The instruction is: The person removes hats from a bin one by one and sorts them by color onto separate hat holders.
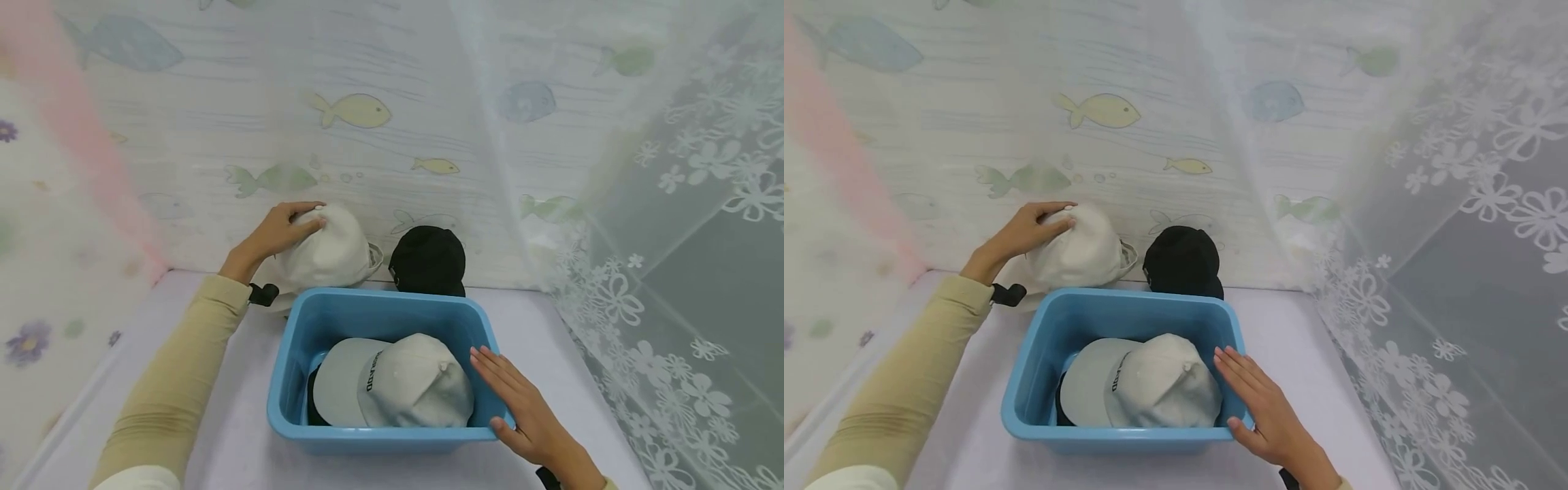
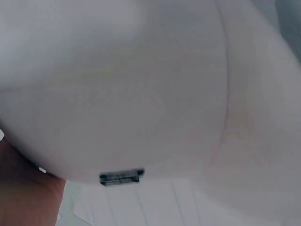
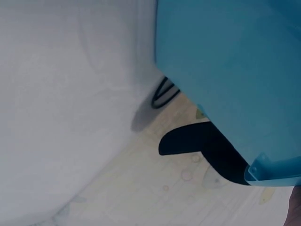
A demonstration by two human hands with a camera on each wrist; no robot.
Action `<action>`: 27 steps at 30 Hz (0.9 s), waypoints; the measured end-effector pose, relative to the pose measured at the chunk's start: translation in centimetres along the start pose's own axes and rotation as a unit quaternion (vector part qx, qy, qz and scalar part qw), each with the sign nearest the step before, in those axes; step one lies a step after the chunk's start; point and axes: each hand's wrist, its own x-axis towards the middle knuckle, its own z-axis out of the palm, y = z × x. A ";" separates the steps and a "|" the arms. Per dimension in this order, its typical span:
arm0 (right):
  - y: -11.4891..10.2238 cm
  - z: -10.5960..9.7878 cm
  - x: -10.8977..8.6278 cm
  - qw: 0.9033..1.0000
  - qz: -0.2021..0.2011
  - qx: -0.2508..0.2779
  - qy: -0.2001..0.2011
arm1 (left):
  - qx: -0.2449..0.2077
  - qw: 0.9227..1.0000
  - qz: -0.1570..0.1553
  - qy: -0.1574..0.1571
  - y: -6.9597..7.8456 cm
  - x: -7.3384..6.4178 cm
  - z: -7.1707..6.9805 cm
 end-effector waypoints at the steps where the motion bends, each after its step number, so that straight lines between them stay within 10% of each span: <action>1: 0.0 0.0 0.0 1.000 0.001 0.001 0.000 | -0.003 1.000 -0.004 -0.004 -0.1 -0.1 0.0; 13: 0.1 0.0 0.3 1.000 0.005 -0.001 -0.008 | -0.036 0.999 0.012 0.030 -1.1 -0.1 0.5; 20: 0.1 -1.3 1.4 0.996 0.025 -0.013 -0.086 | -0.030 0.996 0.010 0.084 -2.1 -1.3 -0.8; 27: -1.8 -3.8 6.7 0.977 0.101 0.008 -0.186 | -0.022 0.979 0.004 0.203 -3.6 -5.0 -2.2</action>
